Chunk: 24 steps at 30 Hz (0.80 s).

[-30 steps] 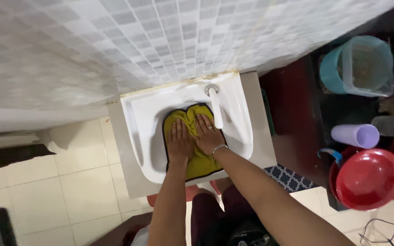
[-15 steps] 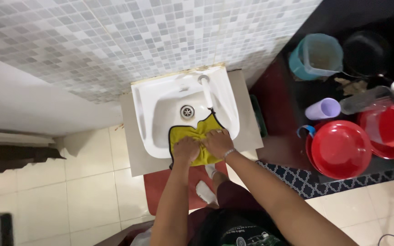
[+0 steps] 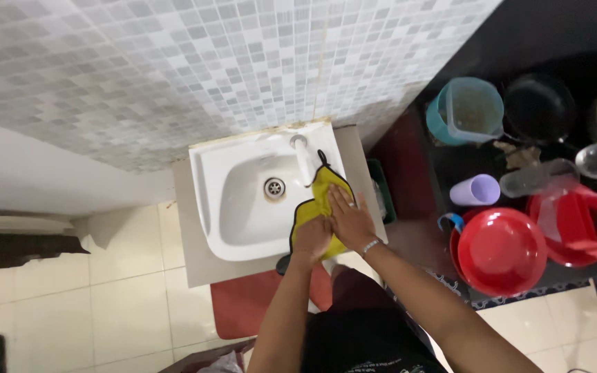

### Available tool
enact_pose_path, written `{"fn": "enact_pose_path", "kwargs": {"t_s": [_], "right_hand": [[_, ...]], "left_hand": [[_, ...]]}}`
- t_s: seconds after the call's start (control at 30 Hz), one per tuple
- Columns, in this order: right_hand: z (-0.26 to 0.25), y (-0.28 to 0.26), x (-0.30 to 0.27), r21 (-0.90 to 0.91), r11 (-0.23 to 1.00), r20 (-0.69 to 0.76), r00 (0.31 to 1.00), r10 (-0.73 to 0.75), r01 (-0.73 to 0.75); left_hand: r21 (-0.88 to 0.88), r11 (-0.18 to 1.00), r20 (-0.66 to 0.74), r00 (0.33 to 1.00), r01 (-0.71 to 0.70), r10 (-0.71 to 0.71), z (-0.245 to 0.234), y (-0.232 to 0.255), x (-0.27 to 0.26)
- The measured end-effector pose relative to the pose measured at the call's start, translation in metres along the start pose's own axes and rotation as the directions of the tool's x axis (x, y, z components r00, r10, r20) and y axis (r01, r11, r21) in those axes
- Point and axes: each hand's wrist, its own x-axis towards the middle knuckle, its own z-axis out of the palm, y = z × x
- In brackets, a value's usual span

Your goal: The person cleans the edges and basin of a small white sink by hand with a yellow cloth.

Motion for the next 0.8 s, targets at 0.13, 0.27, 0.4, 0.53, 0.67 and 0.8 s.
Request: {"fn": "enact_pose_path", "kwargs": {"t_s": [0.13, 0.27, 0.4, 0.53, 0.67, 0.8], "right_hand": [[-0.006, 0.014, 0.055, -0.034, 0.999, 0.005, 0.999, -0.032, 0.032], [-0.002, 0.026, 0.117, 0.055, 0.997, -0.052, 0.997, -0.049, 0.052], [-0.004, 0.032, 0.156, 0.046, 0.997, 0.014, 0.998, -0.066, 0.066], [-0.003, 0.031, 0.161, 0.002, 0.999, 0.053, 0.998, -0.043, 0.043], [0.008, 0.032, 0.148, 0.029, 0.998, 0.003, 0.998, -0.059, 0.059], [0.035, 0.032, 0.103, -0.225, 0.969, -0.187, 0.972, -0.145, 0.102]], "left_hand": [[-0.137, 0.987, 0.032, 0.996, 0.087, -0.083, 0.021, -0.020, 0.057], [-0.353, 0.891, -0.008, 0.951, 0.286, -0.309, 0.006, -0.003, 0.069], [-0.489, 0.859, -0.155, 0.953, 0.154, -0.259, -0.010, 0.024, 0.062], [-0.464, 0.880, -0.210, 0.952, 0.104, -0.223, -0.012, 0.031, 0.062], [-0.169, 0.896, 0.090, 0.912, 0.411, -0.401, -0.019, 0.032, 0.045], [0.164, 0.962, -0.034, 0.975, 0.220, -0.218, -0.005, 0.017, 0.020]]}}
